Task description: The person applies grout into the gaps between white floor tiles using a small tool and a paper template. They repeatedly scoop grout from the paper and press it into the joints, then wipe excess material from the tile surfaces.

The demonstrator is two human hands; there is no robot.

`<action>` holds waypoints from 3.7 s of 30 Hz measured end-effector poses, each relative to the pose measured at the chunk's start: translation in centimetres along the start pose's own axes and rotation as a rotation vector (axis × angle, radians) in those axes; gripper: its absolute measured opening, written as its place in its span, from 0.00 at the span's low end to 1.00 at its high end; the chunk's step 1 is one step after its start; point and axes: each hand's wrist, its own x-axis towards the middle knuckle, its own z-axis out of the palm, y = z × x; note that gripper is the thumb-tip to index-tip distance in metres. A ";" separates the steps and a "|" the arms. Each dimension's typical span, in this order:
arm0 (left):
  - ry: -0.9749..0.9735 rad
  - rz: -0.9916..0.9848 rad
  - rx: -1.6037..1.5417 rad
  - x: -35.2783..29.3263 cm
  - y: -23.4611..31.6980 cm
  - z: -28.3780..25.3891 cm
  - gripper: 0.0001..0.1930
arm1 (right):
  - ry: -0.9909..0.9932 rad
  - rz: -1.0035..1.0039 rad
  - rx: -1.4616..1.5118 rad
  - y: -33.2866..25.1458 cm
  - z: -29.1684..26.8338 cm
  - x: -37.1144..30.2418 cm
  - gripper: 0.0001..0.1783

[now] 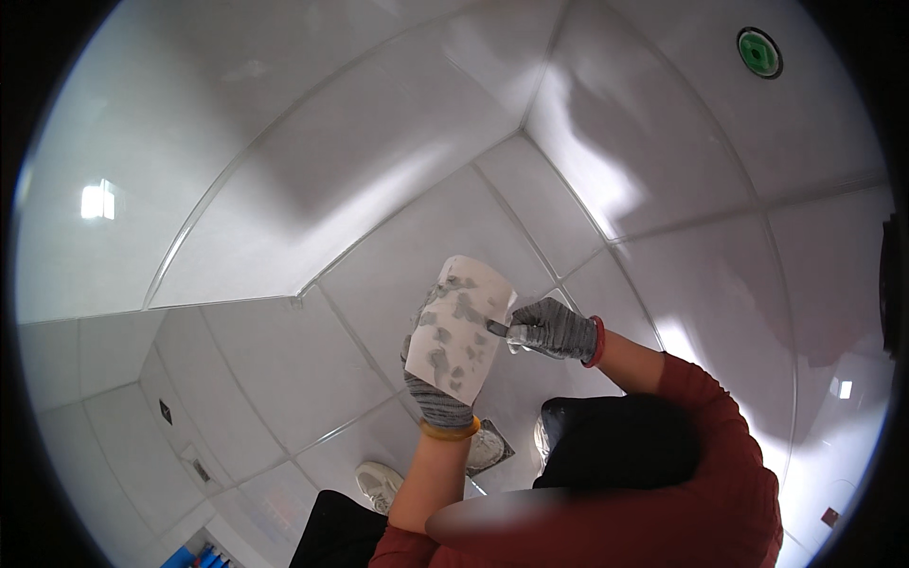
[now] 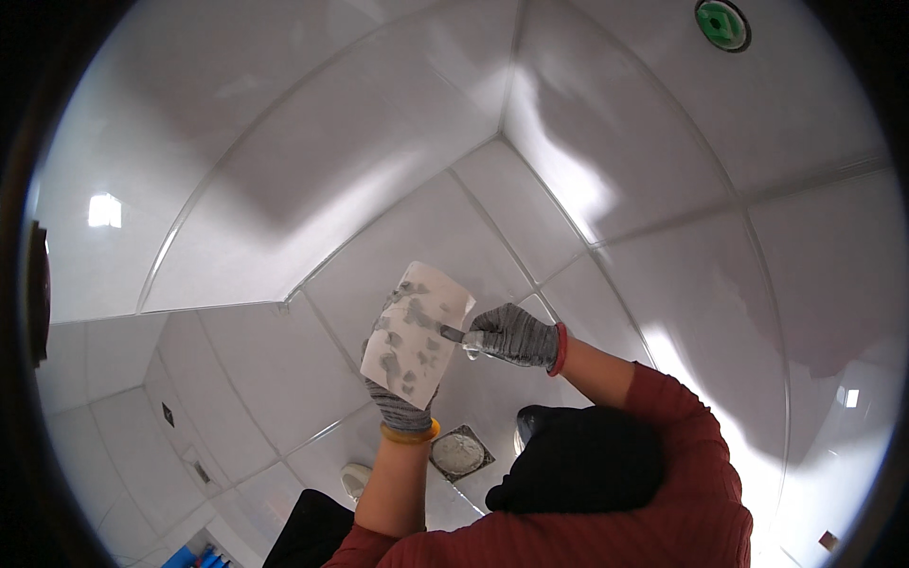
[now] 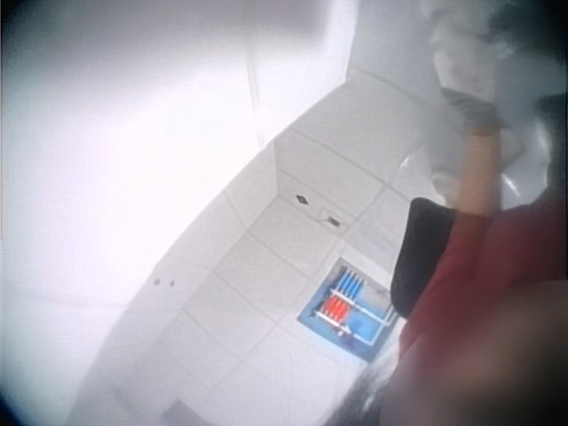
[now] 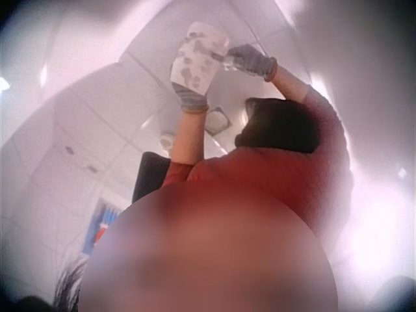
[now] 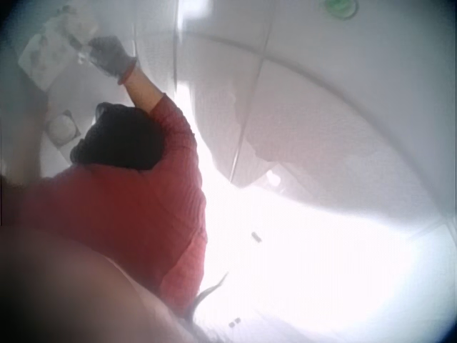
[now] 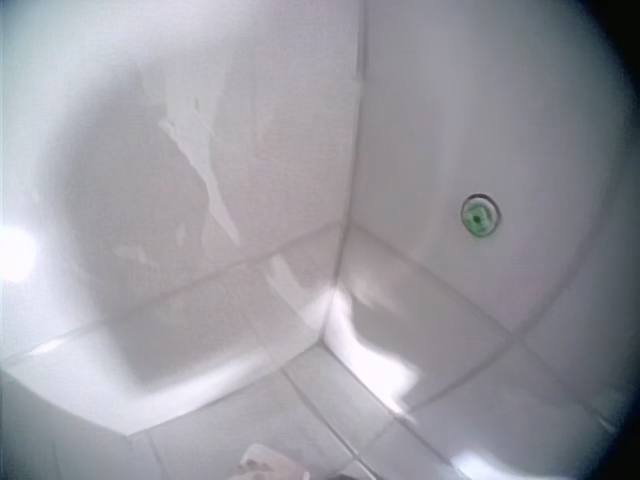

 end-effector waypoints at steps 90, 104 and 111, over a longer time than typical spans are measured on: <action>-0.553 -1.116 0.347 -4.6 25.0 1.6 0.23 | 0.719 0.978 0.041 9.2 51.2 1.1 0.17; -0.443 -1.016 0.445 -3.5 24.2 1.6 0.19 | 0.623 1.052 -0.105 11.9 49.6 1.2 0.15; -0.375 -0.959 0.528 -4.3 23.6 2.6 0.20 | 0.635 1.144 -0.058 10.4 48.6 -2.0 0.12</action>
